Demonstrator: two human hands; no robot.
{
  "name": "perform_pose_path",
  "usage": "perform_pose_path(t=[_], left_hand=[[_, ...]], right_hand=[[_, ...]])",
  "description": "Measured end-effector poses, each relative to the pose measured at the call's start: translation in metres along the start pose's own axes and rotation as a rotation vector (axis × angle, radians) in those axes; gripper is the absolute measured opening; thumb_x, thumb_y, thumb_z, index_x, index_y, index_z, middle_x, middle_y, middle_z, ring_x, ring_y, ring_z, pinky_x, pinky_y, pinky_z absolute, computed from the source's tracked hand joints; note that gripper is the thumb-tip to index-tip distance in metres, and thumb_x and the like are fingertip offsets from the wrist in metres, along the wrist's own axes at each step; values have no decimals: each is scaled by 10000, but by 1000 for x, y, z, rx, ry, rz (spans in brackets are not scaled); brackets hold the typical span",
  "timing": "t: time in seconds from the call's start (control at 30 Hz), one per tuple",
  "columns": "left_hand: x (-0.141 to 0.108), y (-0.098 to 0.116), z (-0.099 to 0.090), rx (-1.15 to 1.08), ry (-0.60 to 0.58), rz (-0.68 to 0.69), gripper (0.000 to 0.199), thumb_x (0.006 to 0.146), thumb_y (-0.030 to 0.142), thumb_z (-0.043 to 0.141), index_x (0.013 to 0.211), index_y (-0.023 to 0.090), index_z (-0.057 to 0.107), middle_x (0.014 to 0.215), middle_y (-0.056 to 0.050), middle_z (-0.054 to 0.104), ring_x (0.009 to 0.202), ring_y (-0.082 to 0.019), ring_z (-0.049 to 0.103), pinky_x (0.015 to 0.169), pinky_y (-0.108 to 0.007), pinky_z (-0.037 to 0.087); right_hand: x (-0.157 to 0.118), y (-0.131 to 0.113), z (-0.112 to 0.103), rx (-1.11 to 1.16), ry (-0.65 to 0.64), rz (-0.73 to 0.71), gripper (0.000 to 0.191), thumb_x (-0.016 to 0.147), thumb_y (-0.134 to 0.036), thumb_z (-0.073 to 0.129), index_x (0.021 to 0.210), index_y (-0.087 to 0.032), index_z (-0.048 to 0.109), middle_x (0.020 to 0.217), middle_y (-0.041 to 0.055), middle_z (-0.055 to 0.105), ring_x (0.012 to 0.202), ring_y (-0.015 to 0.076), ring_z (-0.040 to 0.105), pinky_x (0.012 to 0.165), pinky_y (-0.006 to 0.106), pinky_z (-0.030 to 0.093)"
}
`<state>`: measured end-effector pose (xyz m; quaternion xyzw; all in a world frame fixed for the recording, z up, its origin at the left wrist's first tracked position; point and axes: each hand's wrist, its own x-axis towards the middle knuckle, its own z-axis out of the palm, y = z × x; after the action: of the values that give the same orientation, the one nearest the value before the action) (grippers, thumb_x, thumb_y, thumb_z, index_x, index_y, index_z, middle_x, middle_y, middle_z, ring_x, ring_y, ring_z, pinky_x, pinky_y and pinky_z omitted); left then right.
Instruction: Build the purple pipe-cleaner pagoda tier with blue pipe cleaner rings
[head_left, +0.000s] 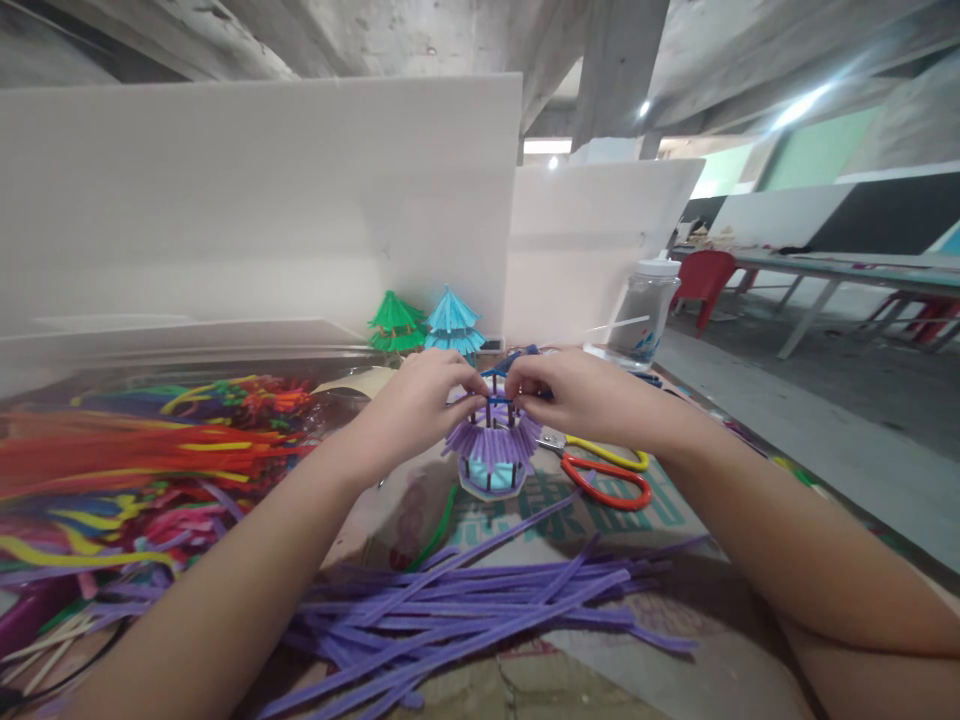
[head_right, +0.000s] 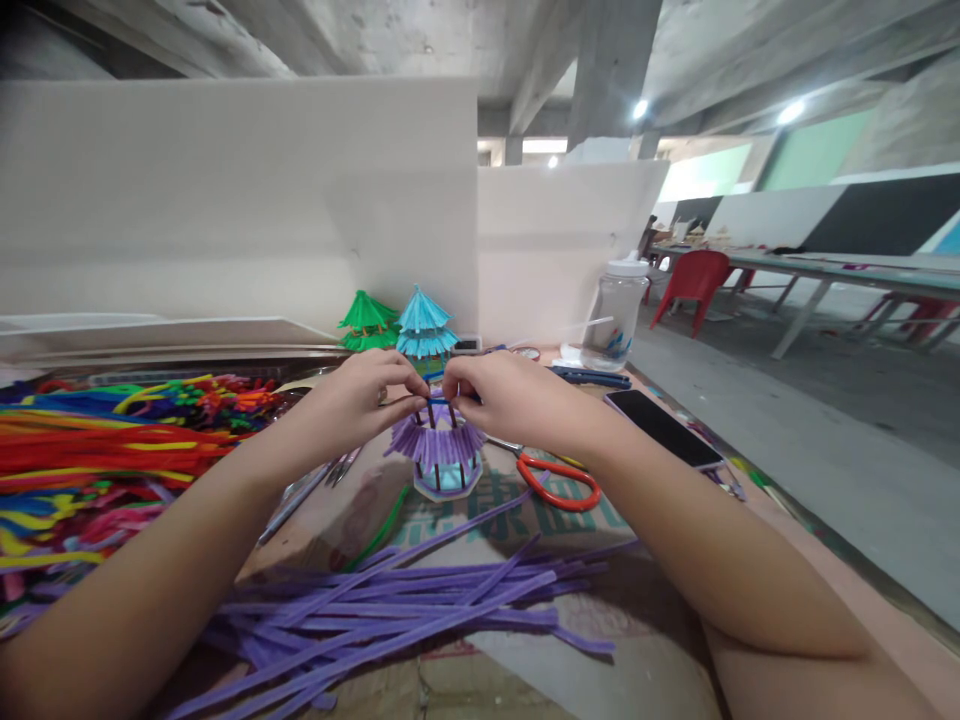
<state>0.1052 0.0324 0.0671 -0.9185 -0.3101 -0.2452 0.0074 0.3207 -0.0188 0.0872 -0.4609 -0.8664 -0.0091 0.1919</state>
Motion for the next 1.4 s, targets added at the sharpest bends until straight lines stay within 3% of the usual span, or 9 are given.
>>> perform_pose_path(t=[0.63, 1.07, 1.2, 1.4], left_hand=[[0, -1, 1, 16, -12, 0, 133, 917, 268, 652, 968, 214, 762, 961, -63, 698, 959, -238, 622, 885, -376, 441], [-1, 0, 0, -10, 12, 18, 127, 915, 242, 648, 952, 202, 763, 949, -63, 695, 944, -243, 617, 883, -395, 440], [-3, 4, 0, -49, 109, 64, 165, 927, 283, 638, 1015, 189, 742, 1031, -78, 690, 1008, -250, 607, 894, -399, 432], [-5, 19, -1, -118, 279, 52, 160, 944, 303, 615, 914, 191, 724, 984, -64, 683, 982, -239, 610, 877, -382, 423]], right_hand=[[1, 2, 0, 35, -30, 16, 162, 865, -146, 567, 898, -183, 721, 802, 11, 720, 662, 117, 585, 604, 231, 347], [4, 5, 12, -50, 44, 66, 131, 840, -199, 581, 900, -203, 698, 709, -11, 662, 641, 124, 554, 607, 245, 307], [2, 0, 9, -16, 97, 48, 133, 857, -192, 575, 932, -197, 684, 763, -3, 665, 670, 125, 552, 609, 243, 312], [-1, -5, 5, 74, 239, -15, 102, 881, -198, 586, 950, -179, 657, 780, 3, 669, 659, 120, 553, 616, 239, 341]])
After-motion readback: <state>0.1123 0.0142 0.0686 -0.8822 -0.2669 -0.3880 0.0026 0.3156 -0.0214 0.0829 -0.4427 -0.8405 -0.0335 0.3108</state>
